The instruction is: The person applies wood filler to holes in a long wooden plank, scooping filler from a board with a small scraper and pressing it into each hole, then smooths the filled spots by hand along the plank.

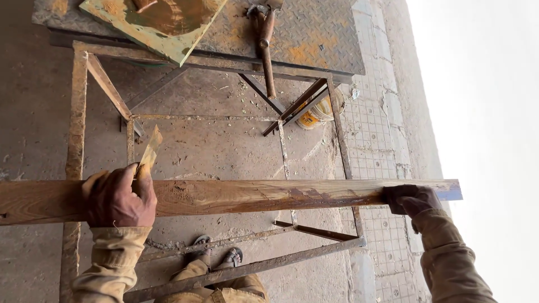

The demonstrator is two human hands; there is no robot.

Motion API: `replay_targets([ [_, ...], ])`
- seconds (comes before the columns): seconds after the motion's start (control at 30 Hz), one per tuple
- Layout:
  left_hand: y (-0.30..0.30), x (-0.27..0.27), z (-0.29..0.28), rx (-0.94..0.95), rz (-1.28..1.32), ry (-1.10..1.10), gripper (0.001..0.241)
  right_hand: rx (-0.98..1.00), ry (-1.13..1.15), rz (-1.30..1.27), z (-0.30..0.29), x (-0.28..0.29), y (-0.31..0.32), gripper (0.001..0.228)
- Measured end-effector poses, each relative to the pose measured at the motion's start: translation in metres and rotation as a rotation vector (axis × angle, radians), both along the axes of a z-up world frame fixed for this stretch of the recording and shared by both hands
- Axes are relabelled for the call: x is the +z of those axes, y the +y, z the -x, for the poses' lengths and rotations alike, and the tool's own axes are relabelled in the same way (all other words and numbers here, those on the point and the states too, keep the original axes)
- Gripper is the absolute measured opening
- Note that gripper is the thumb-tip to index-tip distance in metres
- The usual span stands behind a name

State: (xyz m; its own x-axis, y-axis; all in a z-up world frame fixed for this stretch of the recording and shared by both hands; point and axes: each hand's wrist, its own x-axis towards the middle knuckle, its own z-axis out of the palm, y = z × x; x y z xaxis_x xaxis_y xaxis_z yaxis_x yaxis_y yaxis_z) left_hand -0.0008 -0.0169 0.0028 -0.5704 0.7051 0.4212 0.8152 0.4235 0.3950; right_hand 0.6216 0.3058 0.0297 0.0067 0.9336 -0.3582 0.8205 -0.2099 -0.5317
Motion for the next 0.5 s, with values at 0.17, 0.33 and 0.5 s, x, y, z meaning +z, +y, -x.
replay_targets([
  [0.17, 0.0, 0.0, 0.0, -0.006, 0.002, -0.014, 0.02, -0.005, 0.07, 0.038, 0.013, -0.005, -0.01, 0.029],
  [0.33, 0.001, 0.001, 0.001, -0.006, 0.001, -0.014, 0.02, 0.065, 0.039, 0.02, 0.028, -0.004, -0.018, 0.027],
  [0.5, 0.004, 0.002, 0.003, -0.027, 0.021, -0.053, 0.022, 0.083, 0.082, 0.068, 0.076, 0.007, -0.044, 0.027],
])
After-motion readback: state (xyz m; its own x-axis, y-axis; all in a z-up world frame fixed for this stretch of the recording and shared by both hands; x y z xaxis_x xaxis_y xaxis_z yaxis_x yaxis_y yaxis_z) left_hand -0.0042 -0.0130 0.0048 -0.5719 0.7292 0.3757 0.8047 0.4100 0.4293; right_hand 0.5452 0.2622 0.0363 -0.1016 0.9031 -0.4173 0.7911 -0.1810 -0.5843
